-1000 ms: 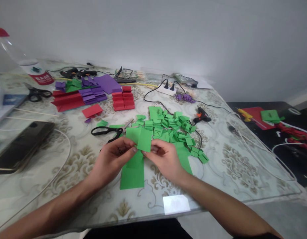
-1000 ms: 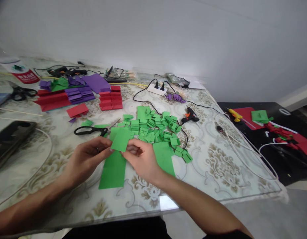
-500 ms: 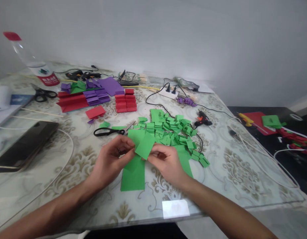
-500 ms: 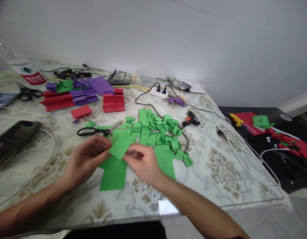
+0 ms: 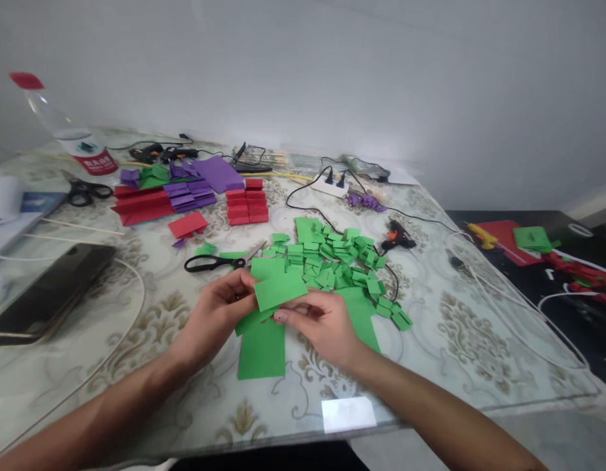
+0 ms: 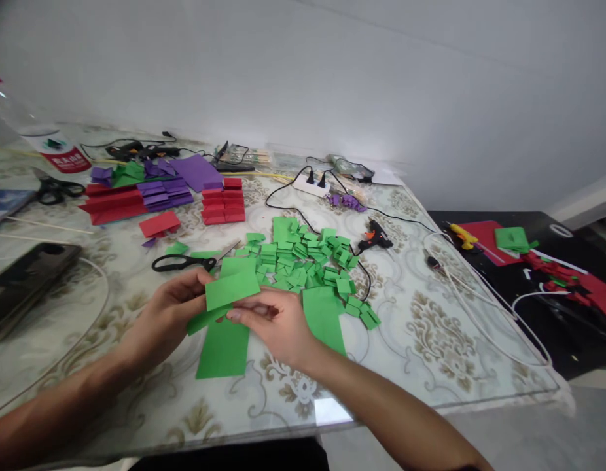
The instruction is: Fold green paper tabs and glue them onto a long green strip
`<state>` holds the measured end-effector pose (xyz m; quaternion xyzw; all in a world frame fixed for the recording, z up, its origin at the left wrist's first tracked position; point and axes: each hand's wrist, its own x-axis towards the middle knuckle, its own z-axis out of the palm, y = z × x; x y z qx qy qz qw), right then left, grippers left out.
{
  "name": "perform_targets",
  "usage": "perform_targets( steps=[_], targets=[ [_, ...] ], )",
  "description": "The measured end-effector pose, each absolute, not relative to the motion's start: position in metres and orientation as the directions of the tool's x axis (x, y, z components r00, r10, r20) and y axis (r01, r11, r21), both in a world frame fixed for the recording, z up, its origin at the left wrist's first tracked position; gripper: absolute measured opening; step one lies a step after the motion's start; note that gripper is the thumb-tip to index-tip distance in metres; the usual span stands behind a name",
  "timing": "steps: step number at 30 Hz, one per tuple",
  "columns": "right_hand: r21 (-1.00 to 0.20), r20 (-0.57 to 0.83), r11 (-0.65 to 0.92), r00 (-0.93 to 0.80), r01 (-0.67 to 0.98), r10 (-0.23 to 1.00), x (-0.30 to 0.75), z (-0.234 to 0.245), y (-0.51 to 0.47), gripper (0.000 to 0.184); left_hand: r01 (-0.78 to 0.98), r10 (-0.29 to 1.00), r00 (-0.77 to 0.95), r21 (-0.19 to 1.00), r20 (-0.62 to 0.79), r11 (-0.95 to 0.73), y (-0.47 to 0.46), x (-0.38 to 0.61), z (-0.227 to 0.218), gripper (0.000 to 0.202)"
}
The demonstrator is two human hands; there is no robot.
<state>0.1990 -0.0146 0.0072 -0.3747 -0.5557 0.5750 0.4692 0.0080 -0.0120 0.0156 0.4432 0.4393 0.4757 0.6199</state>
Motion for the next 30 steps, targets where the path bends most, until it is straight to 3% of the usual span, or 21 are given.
perform_targets(
  steps=[8,12,14,21,30],
  targets=[
    [-0.983,0.135,0.088,-0.309,-0.16,0.941,0.2,0.003,-0.014,0.012,-0.31,0.93,0.314,0.905,-0.193,0.292,-0.01,0.007,0.012,0.017],
    [-0.984,0.171,0.15,-0.266,-0.099,0.949,0.201,0.002,-0.014,0.013,-0.328,0.913,0.348,0.884,-0.214,0.333,-0.01,0.007,0.014,0.009],
    [-0.983,0.183,0.169,-0.241,-0.075,0.953,0.202,0.003,-0.013,0.014,-0.325,0.907,0.367,0.885,-0.206,0.333,-0.011,0.006,0.015,0.014],
    [-0.967,0.252,0.25,-0.207,-0.037,0.945,0.204,0.007,-0.01,0.014,-0.121,0.903,0.383,0.959,-0.194,0.257,-0.012,-0.002,0.011,0.034],
    [-0.954,0.291,0.299,-0.23,0.003,0.929,0.205,0.004,-0.009,0.017,-0.025,0.903,0.381,0.974,-0.198,0.224,-0.01,-0.004,0.011,0.033]
  ],
)
